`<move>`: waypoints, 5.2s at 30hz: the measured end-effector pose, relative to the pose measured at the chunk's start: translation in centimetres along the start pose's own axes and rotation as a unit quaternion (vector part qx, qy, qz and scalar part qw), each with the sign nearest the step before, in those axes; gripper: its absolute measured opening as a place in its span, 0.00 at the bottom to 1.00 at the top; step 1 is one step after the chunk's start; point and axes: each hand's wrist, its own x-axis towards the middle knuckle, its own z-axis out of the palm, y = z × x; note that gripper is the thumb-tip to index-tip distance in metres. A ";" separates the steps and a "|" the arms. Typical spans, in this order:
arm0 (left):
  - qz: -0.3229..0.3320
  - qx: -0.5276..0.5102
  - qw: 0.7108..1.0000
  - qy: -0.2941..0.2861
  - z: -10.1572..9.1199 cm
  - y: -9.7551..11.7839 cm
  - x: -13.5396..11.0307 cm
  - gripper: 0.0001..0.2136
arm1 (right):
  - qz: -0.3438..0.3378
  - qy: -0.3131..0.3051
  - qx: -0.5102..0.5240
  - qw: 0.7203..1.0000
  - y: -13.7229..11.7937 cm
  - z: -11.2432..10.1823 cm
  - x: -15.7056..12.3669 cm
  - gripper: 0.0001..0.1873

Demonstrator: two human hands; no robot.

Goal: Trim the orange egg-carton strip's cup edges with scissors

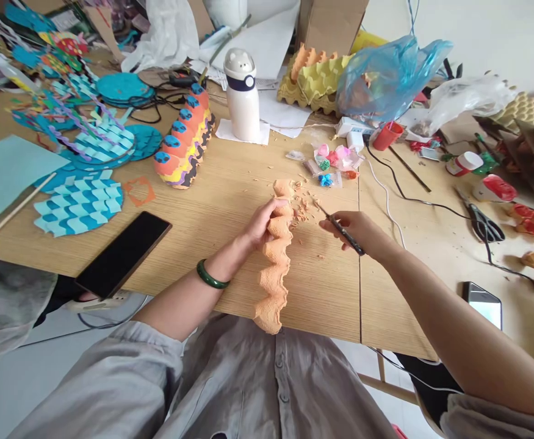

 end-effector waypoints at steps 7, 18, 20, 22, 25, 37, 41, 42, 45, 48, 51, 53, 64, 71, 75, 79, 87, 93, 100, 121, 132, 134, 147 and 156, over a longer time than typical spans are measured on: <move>-0.050 -0.016 0.990 -0.128 1.0 0.3 -1.5 0.21 | 0.023 -0.109 0.291 0.950 -0.4 2.7 -0.2 0.12; -0.024 -0.059 0.989 -0.135 1.0 2.1 -2.5 0.25 | 0.030 -0.227 0.484 0.844 -0.5 5.5 0.3 0.13; -0.024 -0.050 0.989 -0.139 1.1 1.9 -2.5 0.24 | 0.022 -0.248 0.491 0.835 0.4 5.5 0.2 0.16; -0.020 -0.041 0.989 -0.142 1.1 1.4 -2.5 0.24 | 0.002 -0.259 0.484 0.836 1.2 5.7 0.2 0.18; -0.017 -0.030 0.990 -0.136 1.1 1.0 -2.3 0.22 | -0.026 -0.279 0.465 0.840 1.9 5.8 0.4 0.21; 0.093 -0.200 0.974 0.046 -0.9 7.2 -2.4 0.25 | -0.447 -0.115 -0.031 0.887 8.8 4.4 -5.1 0.23; 0.125 -0.202 0.970 0.044 -2.5 7.2 -1.9 0.25 | -0.549 -0.209 -0.180 0.789 9.5 5.9 -3.4 0.38; 0.130 -0.214 0.968 0.034 -2.9 7.1 -1.7 0.24 | -0.560 -0.215 -0.199 0.775 9.2 6.1 -2.2 0.39; 0.150 -0.247 0.957 0.017 -3.8 7.2 -1.3 0.23 | -0.592 -0.187 -0.228 0.750 7.6 5.7 2.7 0.40; 0.171 -0.254 0.951 0.042 -3.8 7.6 -1.2 0.24 | -0.602 -0.111 -0.212 0.762 5.7 4.3 8.7 0.34; 0.195 -0.269 0.941 0.063 -3.6 8.0 -1.4 0.23 | -0.575 -0.005 -0.169 0.800 3.8 3.2 12.9 0.28; 0.209 -0.301 0.929 0.051 -3.6 8.3 -1.6 0.23 | -0.567 0.038 -0.149 0.809 2.6 3.9 13.6 0.28; 0.199 -0.334 0.921 -0.008 -3.3 8.3 -2.0 0.28 | -0.530 -0.048 -0.268 0.803 -4.2 15.5 13.5 0.32; 0.217 -0.225 0.948 0.065 -4.1 8.1 -1.4 0.22 | -0.433 0.078 -0.253 0.861 -3.1 7.4 18.2 0.32; 0.211 -0.228 0.948 0.066 -3.8 7.8 -1.4 0.22 | -0.503 0.036 -0.231 0.832 -0.9 7.7 14.0 0.33; 0.192 -0.214 0.955 0.075 -3.3 7.5 -1.7 0.23 | -0.561 -0.043 -0.205 0.801 1.5 7.8 12.1 0.30; 0.167 -0.226 0.957 0.072 -4.1 7.9 -1.6 0.25 | -0.487 0.072 -0.192 0.849 0.7 5.4 15.2 0.32; 0.146 -0.202 0.965 0.081 -3.7 8.0 -1.8 0.25 | -0.465 0.016 -0.262 0.845 -6.5 15.0 15.6 0.36; 0.145 -0.192 0.969 0.048 -4.1 7.7 -1.2 0.28 | -0.358 0.104 -0.246 0.895 -5.7 11.8 18.4 0.41; 0.046 -0.183 0.981 0.041 -1.1 4.1 -0.8 0.24 | -0.299 0.069 0.281 0.909 2.4 1.3 14.5 0.31; 0.014 -0.082 0.997 0.000 1.1 0.6 -1.1 0.20 | -0.140 -0.217 0.470 0.844 4.0 6.9 3.8 0.22; 0.011 -0.068 0.998 -0.012 1.2 0.2 -1.2 0.19 | -0.132 -0.237 0.478 0.836 4.2 7.3 3.2 0.21; 0.045 0.019 0.998 0.040 1.8 -0.3 -1.3 0.15 | -0.133 -0.150 0.534 0.821 5.7 3.3 2.5 0.14; 0.050 0.039 0.996 0.054 2.2 -0.7 -1.3 0.14 | -0.177 -0.076 0.484 0.854 4.8 4.0 1.2 0.20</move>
